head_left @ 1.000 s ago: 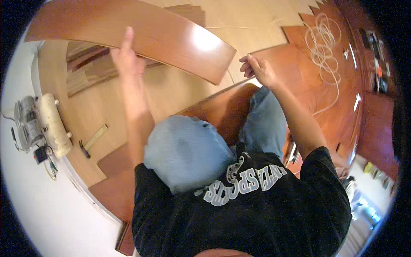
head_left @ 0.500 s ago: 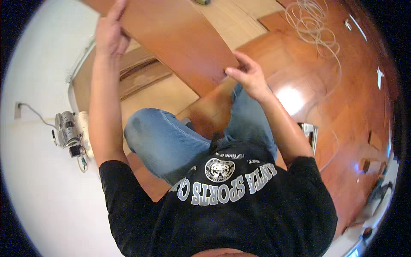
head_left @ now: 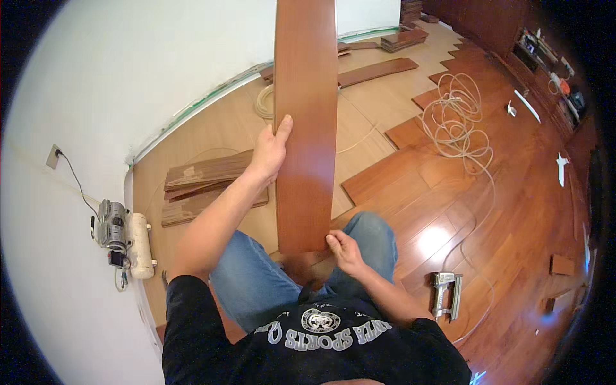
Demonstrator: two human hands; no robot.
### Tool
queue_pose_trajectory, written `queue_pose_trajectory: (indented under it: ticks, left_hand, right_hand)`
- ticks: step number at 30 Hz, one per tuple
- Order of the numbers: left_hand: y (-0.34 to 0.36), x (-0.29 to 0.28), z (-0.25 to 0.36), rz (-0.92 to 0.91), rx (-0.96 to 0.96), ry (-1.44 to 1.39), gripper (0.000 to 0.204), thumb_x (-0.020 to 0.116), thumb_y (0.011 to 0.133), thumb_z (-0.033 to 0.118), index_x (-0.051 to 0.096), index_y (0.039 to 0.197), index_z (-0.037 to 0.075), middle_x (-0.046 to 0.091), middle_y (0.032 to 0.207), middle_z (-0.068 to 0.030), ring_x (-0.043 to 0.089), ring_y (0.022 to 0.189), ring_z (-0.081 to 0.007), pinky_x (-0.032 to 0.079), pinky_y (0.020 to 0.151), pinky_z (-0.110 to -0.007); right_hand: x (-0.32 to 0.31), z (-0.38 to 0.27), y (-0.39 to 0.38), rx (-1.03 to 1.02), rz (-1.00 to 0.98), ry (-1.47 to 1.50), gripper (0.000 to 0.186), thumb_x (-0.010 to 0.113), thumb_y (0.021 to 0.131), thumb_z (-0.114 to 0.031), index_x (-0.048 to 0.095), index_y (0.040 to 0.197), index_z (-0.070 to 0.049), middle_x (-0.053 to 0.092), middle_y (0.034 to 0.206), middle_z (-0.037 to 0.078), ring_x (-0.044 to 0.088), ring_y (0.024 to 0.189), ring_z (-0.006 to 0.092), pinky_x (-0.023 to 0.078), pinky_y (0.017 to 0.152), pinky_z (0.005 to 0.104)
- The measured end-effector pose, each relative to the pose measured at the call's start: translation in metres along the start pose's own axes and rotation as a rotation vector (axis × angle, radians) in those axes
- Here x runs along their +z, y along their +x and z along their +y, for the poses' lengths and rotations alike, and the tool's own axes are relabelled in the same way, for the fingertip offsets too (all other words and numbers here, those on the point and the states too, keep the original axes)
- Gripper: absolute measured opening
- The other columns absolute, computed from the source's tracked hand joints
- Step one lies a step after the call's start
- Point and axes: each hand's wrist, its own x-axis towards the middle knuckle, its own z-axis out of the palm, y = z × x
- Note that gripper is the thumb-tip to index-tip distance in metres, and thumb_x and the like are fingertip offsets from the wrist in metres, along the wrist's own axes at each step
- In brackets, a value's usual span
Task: Install wooden flooring panels using a hammer and a pneumatic nail gun.
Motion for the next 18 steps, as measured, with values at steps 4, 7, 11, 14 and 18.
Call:
queue_pose_trajectory:
  ticks: [4,7,11,14,18]
  left_hand:
    - [-0.002,0.010,-0.015,-0.015,-0.064,0.088,0.051,0.055,0.105,0.040,0.057,0.129,-0.005,0.067,0.121,-0.0142,0.064,0.107,-0.0200,0.053,0.091,-0.035]
    - [0.002,0.013,-0.014,-0.058,-0.083,0.103,0.050,0.054,0.105,0.039,0.058,0.128,-0.005,0.068,0.120,-0.0144,0.065,0.104,-0.0202,0.053,0.089,-0.035]
    - [0.010,0.018,-0.019,-0.001,-0.052,0.158,0.050,0.055,0.105,0.039,0.058,0.127,-0.006,0.069,0.117,-0.0144,0.066,0.100,-0.0205,0.054,0.086,-0.036]
    - [0.021,0.011,-0.020,-0.059,-0.058,0.087,0.053,0.057,0.104,0.041,0.058,0.129,-0.005,0.069,0.116,-0.0144,0.066,0.098,-0.0210,0.055,0.084,-0.037]
    - [0.063,-0.027,-0.020,0.023,-0.132,0.477,0.070,0.059,0.099,0.054,0.059,0.129,-0.009,0.069,0.118,-0.0160,0.067,0.101,-0.0244,0.055,0.086,-0.037]
  right_hand:
    - [0.006,-0.001,-0.009,-0.009,0.006,0.006,0.037,0.055,0.104,-0.031,0.061,0.122,0.000,0.068,0.108,0.020,0.066,0.103,0.0275,0.051,0.090,0.0385]
    - [0.003,-0.019,-0.003,0.017,-0.001,0.008,0.038,0.052,0.105,-0.033,0.060,0.119,0.002,0.067,0.102,0.021,0.064,0.095,0.0278,0.051,0.086,0.0399]
    - [0.008,-0.005,0.001,-0.056,0.045,0.028,0.038,0.054,0.104,-0.034,0.061,0.114,0.002,0.066,0.091,0.018,0.062,0.084,0.0266,0.050,0.079,0.0402]
    - [0.008,-0.018,0.007,0.053,0.006,0.137,0.038,0.056,0.103,-0.035,0.062,0.112,0.002,0.067,0.092,0.018,0.064,0.084,0.0284,0.050,0.079,0.0402]
    - [0.002,-0.026,0.021,-0.004,-0.043,-0.116,0.036,0.059,0.101,-0.032,0.064,0.116,0.001,0.070,0.103,0.020,0.068,0.096,0.0310,0.052,0.087,0.0402]
